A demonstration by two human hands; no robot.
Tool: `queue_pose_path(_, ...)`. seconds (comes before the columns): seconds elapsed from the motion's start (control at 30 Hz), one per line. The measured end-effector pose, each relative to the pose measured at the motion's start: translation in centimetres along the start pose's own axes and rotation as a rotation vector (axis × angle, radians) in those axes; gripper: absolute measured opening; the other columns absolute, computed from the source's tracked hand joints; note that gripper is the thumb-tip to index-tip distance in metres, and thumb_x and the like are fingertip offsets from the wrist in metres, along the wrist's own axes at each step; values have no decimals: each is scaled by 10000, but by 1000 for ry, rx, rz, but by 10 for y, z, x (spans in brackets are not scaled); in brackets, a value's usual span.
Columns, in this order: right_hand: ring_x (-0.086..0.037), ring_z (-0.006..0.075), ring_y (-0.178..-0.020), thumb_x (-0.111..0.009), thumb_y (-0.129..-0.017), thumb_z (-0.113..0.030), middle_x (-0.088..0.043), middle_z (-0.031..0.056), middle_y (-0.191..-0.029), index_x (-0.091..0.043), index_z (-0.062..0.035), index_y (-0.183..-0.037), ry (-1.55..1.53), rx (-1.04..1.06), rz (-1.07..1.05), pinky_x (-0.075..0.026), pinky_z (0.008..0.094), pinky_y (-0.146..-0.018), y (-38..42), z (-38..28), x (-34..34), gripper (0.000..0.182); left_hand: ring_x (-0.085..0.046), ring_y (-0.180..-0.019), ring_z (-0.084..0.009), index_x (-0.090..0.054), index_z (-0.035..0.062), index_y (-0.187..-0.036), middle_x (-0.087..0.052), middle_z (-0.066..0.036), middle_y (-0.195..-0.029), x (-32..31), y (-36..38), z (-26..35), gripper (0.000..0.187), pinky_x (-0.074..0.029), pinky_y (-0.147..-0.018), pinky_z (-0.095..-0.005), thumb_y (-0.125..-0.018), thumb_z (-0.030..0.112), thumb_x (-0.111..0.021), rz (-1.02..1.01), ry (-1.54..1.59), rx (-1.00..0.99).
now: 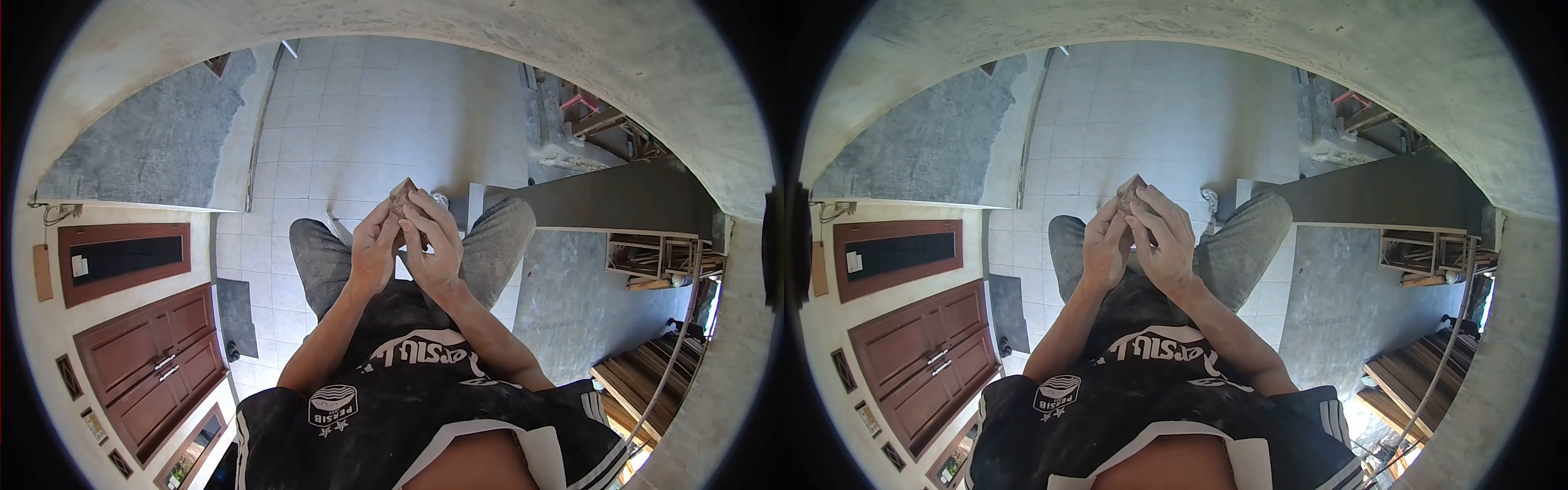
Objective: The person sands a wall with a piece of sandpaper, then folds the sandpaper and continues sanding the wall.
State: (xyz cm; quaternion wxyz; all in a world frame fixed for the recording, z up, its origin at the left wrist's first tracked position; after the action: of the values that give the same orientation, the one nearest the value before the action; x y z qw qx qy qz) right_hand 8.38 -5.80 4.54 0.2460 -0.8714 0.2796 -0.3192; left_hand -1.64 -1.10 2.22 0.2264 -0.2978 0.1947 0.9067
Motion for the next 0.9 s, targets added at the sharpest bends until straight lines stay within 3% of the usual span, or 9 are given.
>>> queue_pose_path(0.13, -637, 286, -1097, -722, -837, -66, -671, 116, -1186, -708, -33, -1056, 67, 9, -14, -503, 378, -902, -9, 0, 4, 221, -636, -1071, -194, -450, -40, -1384, -619, -135, -1203, 3, 1, 0, 394, -520, -942, -349, -1053, 173, -440, -43, 72, -27)
queue_pose_path(0.33, -642, 259, -1061, -701, -870, -76, -676, 108, -1166, -726, -37, -1049, 12, -195, -85, -506, 358, -892, -4, 9, 5, 185, -627, -1107, -205, -465, -36, -1366, -611, -139, -1223, 7, 1, -6, 383, -518, -984, -381, -1065, 194, -411, -4, -11, 24)
queue_pose_path(0.43, -635, 262, -1090, -689, -889, -76, -676, 114, -1164, -724, -21, -1058, -252, -547, 3, -507, 351, -905, -12, 3, 9, 181, -615, -1084, -166, -448, -40, -1397, -599, -118, -1219, 5, 0, -5, 422, -510, -990, -334, -1070, 225, -422, 1, -250, 53)
queue_pose_path(0.63, -590, 320, -1180, -704, -873, -69, -649, 118, -1182, -723, -28, -1062, -134, -179, -27, -495, 381, -962, 5, 3, -7, 193, -592, -1093, -149, -475, -24, -1356, -594, -95, -1191, 6, 0, -4, 358, -519, -929, -318, -1072, 181, -399, -70, -134, 19)
queue_pose_path(0.9, -585, 331, -1168, -756, -810, -93, -641, 87, -1178, -731, -81, -1054, -18, 47, -61, -461, 461, -995, 2, -4, 11, 246, -589, -1102, -163, -463, -34, -1364, -589, -100, -1214, 3, 11, 5, 361, -508, -934, -332, -1051, 142, -426, -148, -2, 67)
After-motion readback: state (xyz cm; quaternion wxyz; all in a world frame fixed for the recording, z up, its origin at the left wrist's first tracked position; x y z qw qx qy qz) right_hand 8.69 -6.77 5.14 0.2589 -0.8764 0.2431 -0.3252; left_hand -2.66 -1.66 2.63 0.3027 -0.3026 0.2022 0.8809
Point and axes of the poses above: each hand's wrist, its own y-axis away from the middle knuckle, its own x-axis out of the back of the hand, z = x × y, the point moved 4 cm from there along -y, towards the middle knuckle
